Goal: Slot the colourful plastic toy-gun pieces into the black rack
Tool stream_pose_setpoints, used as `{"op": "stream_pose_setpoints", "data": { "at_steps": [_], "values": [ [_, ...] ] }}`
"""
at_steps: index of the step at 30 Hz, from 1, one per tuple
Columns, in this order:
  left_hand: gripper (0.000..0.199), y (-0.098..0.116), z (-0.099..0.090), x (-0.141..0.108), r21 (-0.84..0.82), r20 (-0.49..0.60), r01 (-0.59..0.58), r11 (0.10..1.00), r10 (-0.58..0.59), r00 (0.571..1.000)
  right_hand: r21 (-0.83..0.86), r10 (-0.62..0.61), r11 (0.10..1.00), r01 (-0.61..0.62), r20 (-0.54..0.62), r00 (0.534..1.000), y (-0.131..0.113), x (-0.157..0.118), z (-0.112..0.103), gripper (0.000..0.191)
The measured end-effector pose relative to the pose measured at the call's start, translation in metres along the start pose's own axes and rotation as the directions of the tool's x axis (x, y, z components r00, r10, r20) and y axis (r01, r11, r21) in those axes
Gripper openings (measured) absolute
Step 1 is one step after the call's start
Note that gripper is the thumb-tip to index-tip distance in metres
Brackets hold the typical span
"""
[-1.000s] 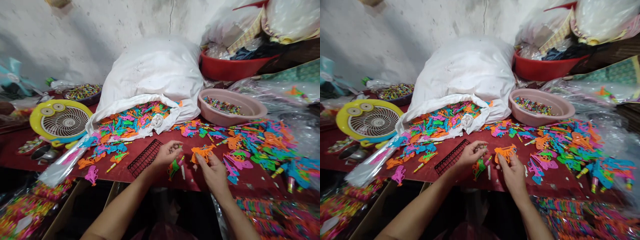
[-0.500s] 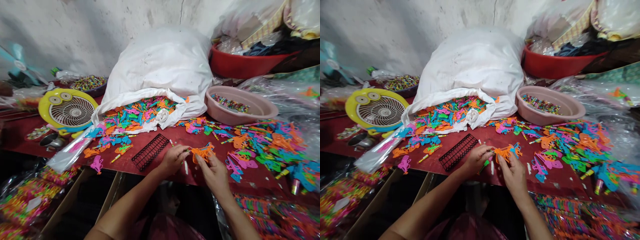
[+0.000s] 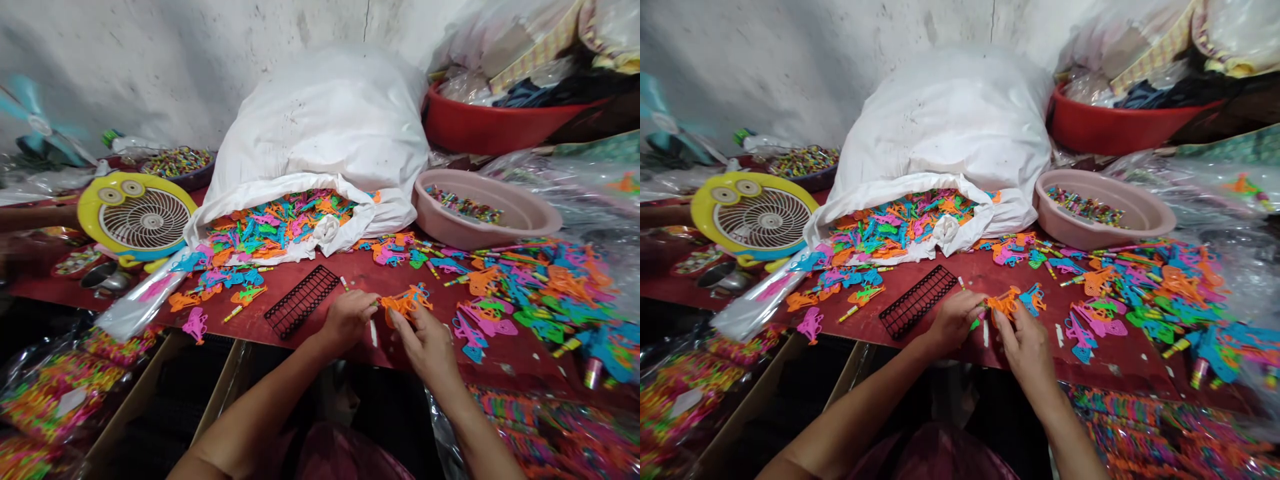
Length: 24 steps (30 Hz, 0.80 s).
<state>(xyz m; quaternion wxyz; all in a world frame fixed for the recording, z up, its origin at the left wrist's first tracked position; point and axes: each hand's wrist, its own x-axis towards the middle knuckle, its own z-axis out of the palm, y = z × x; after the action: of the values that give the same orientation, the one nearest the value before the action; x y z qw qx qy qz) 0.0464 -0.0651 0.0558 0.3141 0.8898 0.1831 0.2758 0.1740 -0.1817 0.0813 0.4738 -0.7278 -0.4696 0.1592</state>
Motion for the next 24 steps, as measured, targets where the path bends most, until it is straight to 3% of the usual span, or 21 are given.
{"op": "stream_pose_setpoints", "data": {
  "at_steps": [8,13,18,21,24],
  "values": [
    [0.040,0.002,0.008,-0.003,0.065,-0.014,-0.019,0.998,0.020,1.000,0.048,0.036,0.998,-0.036,0.012,0.999,0.000,0.003,0.000,0.027],
    [0.029,-0.001,0.012,-0.005,0.034,-0.009,0.082,0.996,-0.081,0.997,0.181,0.149,0.969,-0.169,0.116,0.982,0.011,0.009,0.003,0.031],
    [0.025,-0.007,0.020,-0.007,-0.027,-0.044,0.180,0.983,-0.181,0.982,0.395,0.248,0.868,-0.299,0.174,0.953,0.019,0.010,0.015,0.036],
    [0.026,-0.014,0.019,-0.006,-0.093,-0.085,0.195,0.976,-0.203,0.976,0.418,0.264,0.859,-0.295,0.130,0.956,0.026,0.019,0.007,0.033],
    [0.029,-0.028,0.006,-0.001,-0.114,-0.200,0.263,0.958,-0.281,0.939,0.396,0.327,0.873,-0.286,-0.038,0.944,0.049,0.043,-0.028,0.040]
  ]
}}
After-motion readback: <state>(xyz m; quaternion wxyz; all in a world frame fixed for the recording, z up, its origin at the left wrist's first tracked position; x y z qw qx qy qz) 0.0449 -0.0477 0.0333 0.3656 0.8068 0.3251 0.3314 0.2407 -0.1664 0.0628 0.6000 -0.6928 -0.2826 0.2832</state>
